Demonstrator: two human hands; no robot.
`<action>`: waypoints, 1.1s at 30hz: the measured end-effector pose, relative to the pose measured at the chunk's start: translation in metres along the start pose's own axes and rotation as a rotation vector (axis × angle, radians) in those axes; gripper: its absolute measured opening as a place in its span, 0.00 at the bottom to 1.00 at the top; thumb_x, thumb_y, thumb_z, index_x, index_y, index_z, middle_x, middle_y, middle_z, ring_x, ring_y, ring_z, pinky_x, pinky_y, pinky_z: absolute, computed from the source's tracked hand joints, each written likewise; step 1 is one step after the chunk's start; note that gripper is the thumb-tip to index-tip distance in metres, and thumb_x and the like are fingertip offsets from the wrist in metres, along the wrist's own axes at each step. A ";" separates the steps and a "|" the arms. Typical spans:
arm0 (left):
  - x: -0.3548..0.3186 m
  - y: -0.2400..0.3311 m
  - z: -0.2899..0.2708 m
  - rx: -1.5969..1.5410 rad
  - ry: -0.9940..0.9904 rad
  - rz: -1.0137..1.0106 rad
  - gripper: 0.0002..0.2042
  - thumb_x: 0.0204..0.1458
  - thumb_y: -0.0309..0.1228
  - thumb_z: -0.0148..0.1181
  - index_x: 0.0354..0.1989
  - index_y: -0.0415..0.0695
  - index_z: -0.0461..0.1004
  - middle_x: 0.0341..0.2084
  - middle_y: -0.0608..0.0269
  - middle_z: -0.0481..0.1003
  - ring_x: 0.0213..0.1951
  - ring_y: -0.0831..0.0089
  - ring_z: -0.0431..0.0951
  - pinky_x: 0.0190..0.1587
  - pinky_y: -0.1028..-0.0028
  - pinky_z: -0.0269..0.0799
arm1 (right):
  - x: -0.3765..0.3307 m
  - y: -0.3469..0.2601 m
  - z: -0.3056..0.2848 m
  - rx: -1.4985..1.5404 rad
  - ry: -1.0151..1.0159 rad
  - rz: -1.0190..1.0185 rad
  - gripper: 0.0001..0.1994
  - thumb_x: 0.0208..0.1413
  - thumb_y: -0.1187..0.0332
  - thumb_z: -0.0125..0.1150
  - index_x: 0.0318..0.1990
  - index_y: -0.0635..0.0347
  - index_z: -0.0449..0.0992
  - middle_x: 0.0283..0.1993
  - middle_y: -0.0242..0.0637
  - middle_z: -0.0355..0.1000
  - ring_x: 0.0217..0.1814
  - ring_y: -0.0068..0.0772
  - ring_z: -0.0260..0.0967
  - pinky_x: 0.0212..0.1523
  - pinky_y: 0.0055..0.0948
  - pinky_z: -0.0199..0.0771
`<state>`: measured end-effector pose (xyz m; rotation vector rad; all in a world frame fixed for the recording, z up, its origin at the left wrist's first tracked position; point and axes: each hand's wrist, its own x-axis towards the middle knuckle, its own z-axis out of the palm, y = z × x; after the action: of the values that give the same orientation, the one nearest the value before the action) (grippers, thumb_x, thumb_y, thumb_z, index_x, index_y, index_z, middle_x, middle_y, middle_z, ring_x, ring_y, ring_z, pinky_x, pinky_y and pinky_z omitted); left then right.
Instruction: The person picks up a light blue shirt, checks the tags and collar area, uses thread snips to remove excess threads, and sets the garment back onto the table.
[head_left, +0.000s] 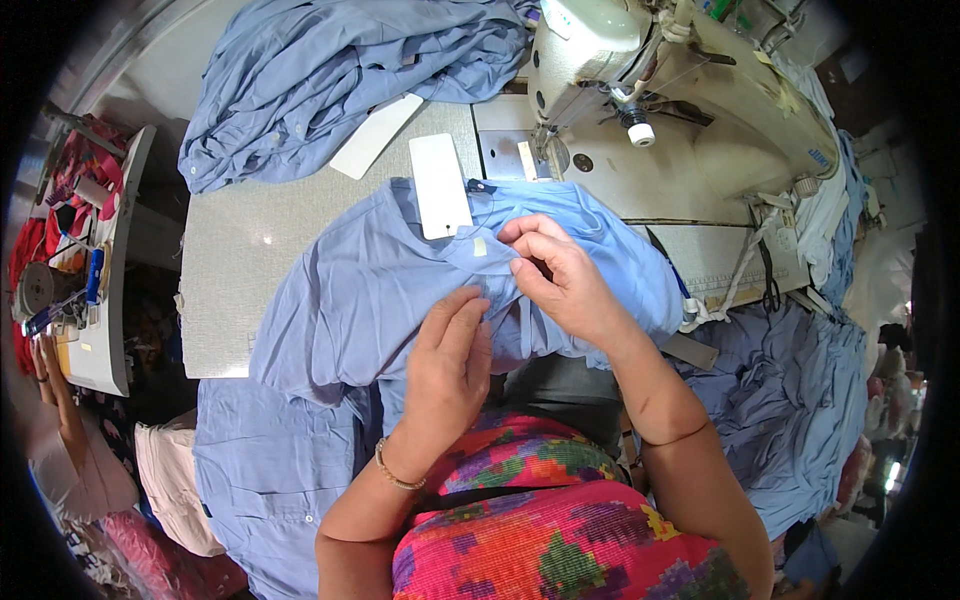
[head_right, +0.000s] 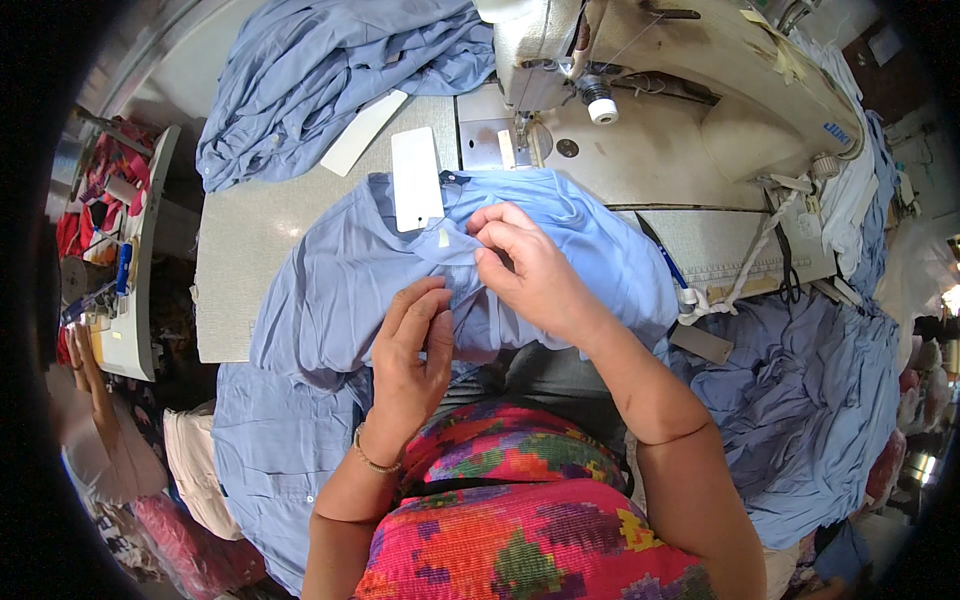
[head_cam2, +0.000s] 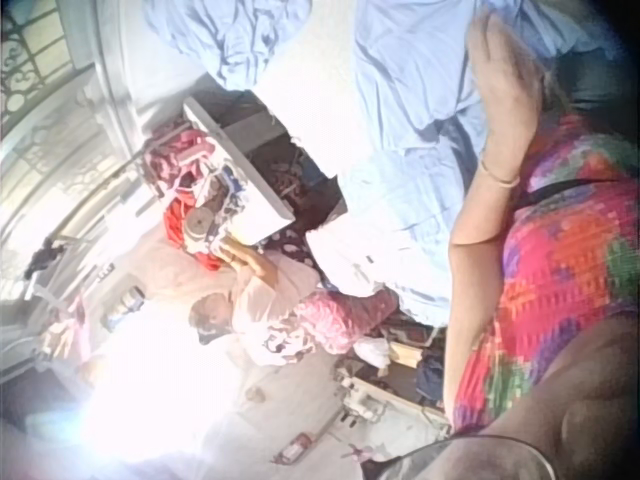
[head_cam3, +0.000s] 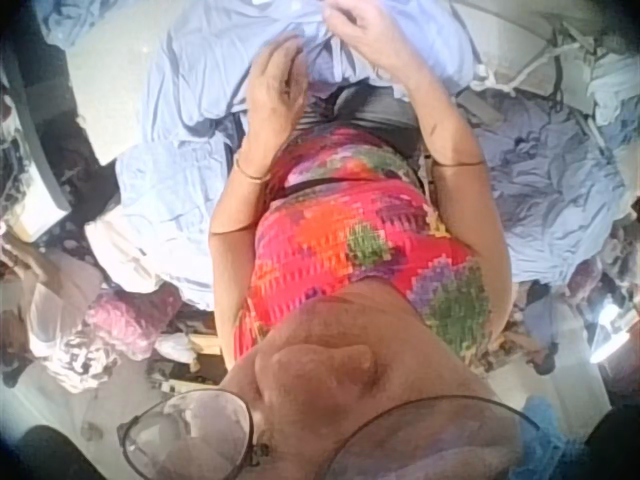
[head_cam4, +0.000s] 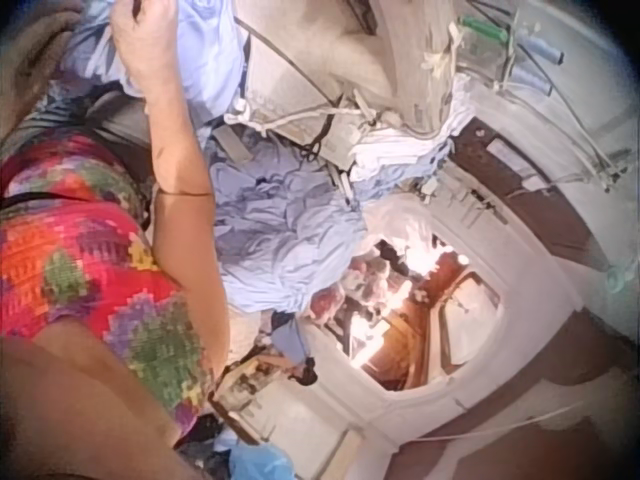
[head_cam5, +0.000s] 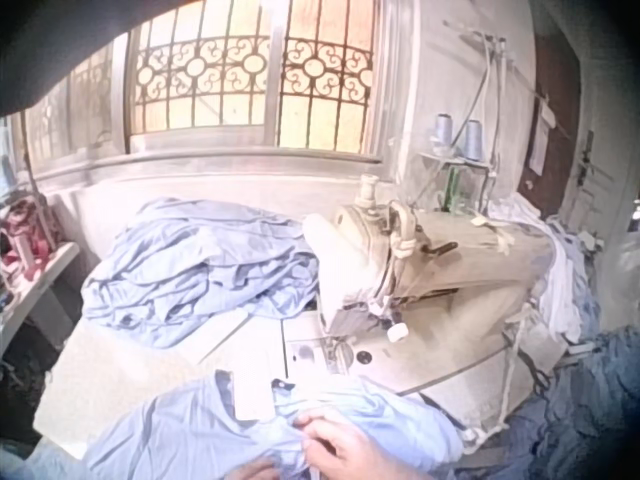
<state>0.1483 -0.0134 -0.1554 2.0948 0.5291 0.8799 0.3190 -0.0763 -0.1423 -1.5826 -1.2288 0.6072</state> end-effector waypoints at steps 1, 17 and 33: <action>0.001 -0.001 0.000 0.027 -0.002 0.027 0.10 0.50 0.16 0.57 0.41 0.33 0.73 0.43 0.47 0.74 0.40 0.58 0.77 0.40 0.69 0.74 | 0.001 0.001 -0.001 -0.003 -0.008 0.002 0.05 0.55 0.76 0.52 0.32 0.70 0.68 0.47 0.43 0.66 0.41 0.31 0.65 0.42 0.26 0.66; 0.006 0.005 -0.001 0.112 -0.074 0.093 0.10 0.46 0.18 0.61 0.38 0.34 0.73 0.40 0.50 0.73 0.39 0.54 0.73 0.42 0.64 0.70 | 0.003 0.004 -0.004 0.032 -0.017 0.037 0.04 0.55 0.76 0.52 0.31 0.70 0.68 0.47 0.42 0.66 0.40 0.28 0.64 0.41 0.25 0.66; 0.010 0.007 -0.001 0.201 -0.161 0.151 0.12 0.44 0.22 0.64 0.39 0.34 0.74 0.44 0.53 0.74 0.38 0.56 0.72 0.42 0.64 0.70 | 0.001 0.009 -0.005 0.018 -0.051 0.000 0.03 0.55 0.78 0.53 0.36 0.67 0.71 0.50 0.35 0.64 0.40 0.19 0.59 0.39 0.19 0.62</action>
<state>0.1551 -0.0108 -0.1451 2.3901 0.3912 0.7589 0.3271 -0.0773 -0.1480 -1.5608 -1.2580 0.6604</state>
